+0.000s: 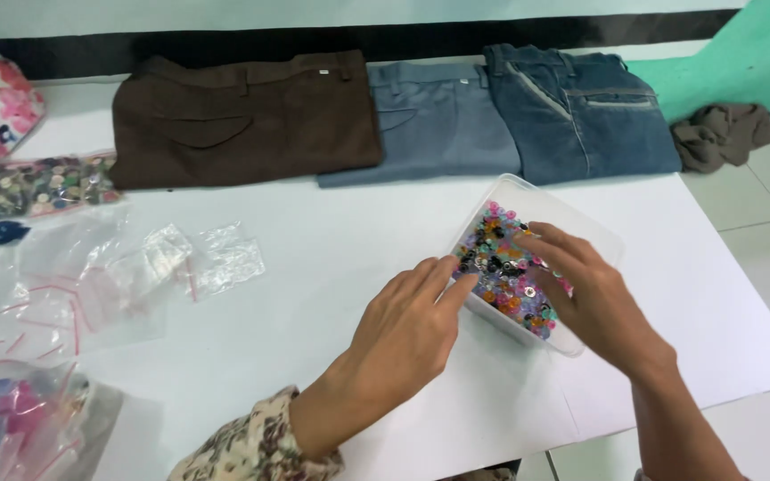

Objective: Sorting small pink buttons from a container and placing them into a small plastic bag for packaging.

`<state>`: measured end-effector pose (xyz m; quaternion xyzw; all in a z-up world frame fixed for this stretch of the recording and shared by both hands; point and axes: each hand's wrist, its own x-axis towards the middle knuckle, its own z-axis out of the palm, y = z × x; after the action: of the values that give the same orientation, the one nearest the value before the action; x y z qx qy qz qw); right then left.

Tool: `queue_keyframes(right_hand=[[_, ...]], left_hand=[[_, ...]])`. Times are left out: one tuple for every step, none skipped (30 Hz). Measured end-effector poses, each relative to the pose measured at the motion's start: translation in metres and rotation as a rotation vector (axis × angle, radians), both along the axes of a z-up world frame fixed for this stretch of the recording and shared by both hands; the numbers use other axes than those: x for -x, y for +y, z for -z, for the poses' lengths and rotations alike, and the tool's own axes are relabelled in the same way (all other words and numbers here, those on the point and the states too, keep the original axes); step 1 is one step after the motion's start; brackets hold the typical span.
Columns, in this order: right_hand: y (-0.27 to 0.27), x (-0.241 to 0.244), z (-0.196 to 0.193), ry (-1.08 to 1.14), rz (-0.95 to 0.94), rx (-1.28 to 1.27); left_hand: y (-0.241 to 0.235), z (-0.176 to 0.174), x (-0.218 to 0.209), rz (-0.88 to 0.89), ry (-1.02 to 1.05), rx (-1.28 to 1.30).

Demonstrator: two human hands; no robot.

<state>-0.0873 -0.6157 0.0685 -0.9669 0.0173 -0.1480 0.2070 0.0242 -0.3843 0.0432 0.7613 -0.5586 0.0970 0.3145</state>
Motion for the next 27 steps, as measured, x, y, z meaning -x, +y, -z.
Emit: queue_keyframes(right_hand=[[-0.012, 0.001, 0.004, 0.001, 0.015, -0.003], [-0.023, 0.001, 0.007, 0.049, 0.096, 0.009], [-0.034, 0.001, 0.009, 0.098, 0.178, 0.021], [-0.036, -0.004, 0.008, 0.095, 0.189, 0.018], [-0.038, -0.008, 0.007, 0.157, 0.234, 0.068], [-0.039, -0.013, 0.006, 0.222, 0.276, 0.117], [-0.041, -0.018, 0.010, 0.224, 0.283, 0.114], [-0.042, -0.024, 0.013, 0.274, 0.266, 0.144], [-0.044, -0.031, 0.015, 0.323, 0.248, 0.174], [-0.047, -0.035, 0.020, 0.322, 0.254, 0.171], [-0.050, -0.040, 0.025, 0.372, 0.229, 0.175], [-0.054, -0.044, 0.030, 0.423, 0.204, 0.180], [-0.052, -0.045, 0.030, 0.423, 0.210, 0.177], [-0.051, -0.045, 0.029, 0.447, 0.204, 0.199], [-0.049, -0.046, 0.028, 0.471, 0.198, 0.221], [-0.044, -0.044, 0.019, 0.474, 0.200, 0.219], [-0.039, -0.042, 0.009, 0.512, 0.204, 0.163], [-0.035, -0.041, -0.001, 0.548, 0.208, 0.109], [-0.039, -0.041, -0.001, 0.549, 0.210, 0.110], [-0.042, -0.041, 0.000, 0.529, 0.223, 0.079], [-0.045, -0.041, 0.000, 0.508, 0.235, 0.047], [-0.045, -0.041, -0.003, 0.512, 0.230, 0.045], [-0.044, -0.042, -0.007, 0.508, 0.241, 0.048], [-0.045, -0.042, -0.011, 0.500, 0.257, 0.052], [-0.047, -0.044, -0.007, 0.499, 0.258, 0.052], [-0.049, -0.046, -0.003, 0.495, 0.249, 0.044], [-0.051, -0.047, 0.001, 0.490, 0.240, 0.036]], left_hand=[[-0.020, 0.006, -0.004, 0.015, 0.001, -0.003], [-0.040, 0.011, -0.009, 0.044, 0.083, -0.050], [-0.059, 0.016, -0.013, 0.073, 0.165, -0.098], [-0.079, 0.028, -0.017, 0.083, 0.162, -0.100], [-0.099, 0.040, -0.022, 0.078, 0.146, -0.138], [-0.118, 0.053, -0.025, 0.069, 0.132, -0.176], [-0.135, 0.064, -0.029, 0.077, 0.133, -0.179], [-0.152, 0.074, -0.034, 0.067, 0.150, -0.183], [-0.168, 0.084, -0.039, 0.058, 0.167, -0.188], [-0.172, 0.072, -0.042, 0.064, 0.164, -0.191], [-0.174, 0.060, -0.045, 0.060, 0.151, -0.228], [-0.177, 0.048, -0.048, 0.056, 0.138, -0.264], [-0.183, 0.056, -0.049, 0.061, 0.137, -0.266], [-0.188, 0.063, -0.051, 0.050, 0.099, -0.297], [-0.193, 0.070, -0.053, 0.039, 0.061, -0.328], [-0.194, 0.080, -0.053, 0.042, 0.063, -0.330], [-0.195, 0.089, -0.053, 0.073, 0.066, -0.325], [-0.197, 0.098, -0.054, 0.103, 0.068, -0.317], [-0.192, 0.090, -0.055, 0.105, 0.069, -0.316], [-0.184, 0.083, -0.056, 0.124, 0.098, -0.312], [-0.177, 0.076, -0.056, 0.143, 0.127, -0.308], [-0.175, 0.065, -0.059, 0.140, 0.131, -0.310], [-0.174, 0.054, -0.063, 0.146, 0.146, -0.290], [-0.175, 0.041, -0.066, 0.157, 0.155, -0.269], [-0.178, 0.046, -0.067, 0.159, 0.155, -0.269], [-0.182, 0.050, -0.067, 0.133, 0.139, -0.263], [-0.187, 0.053, -0.067, 0.108, 0.124, -0.257]])
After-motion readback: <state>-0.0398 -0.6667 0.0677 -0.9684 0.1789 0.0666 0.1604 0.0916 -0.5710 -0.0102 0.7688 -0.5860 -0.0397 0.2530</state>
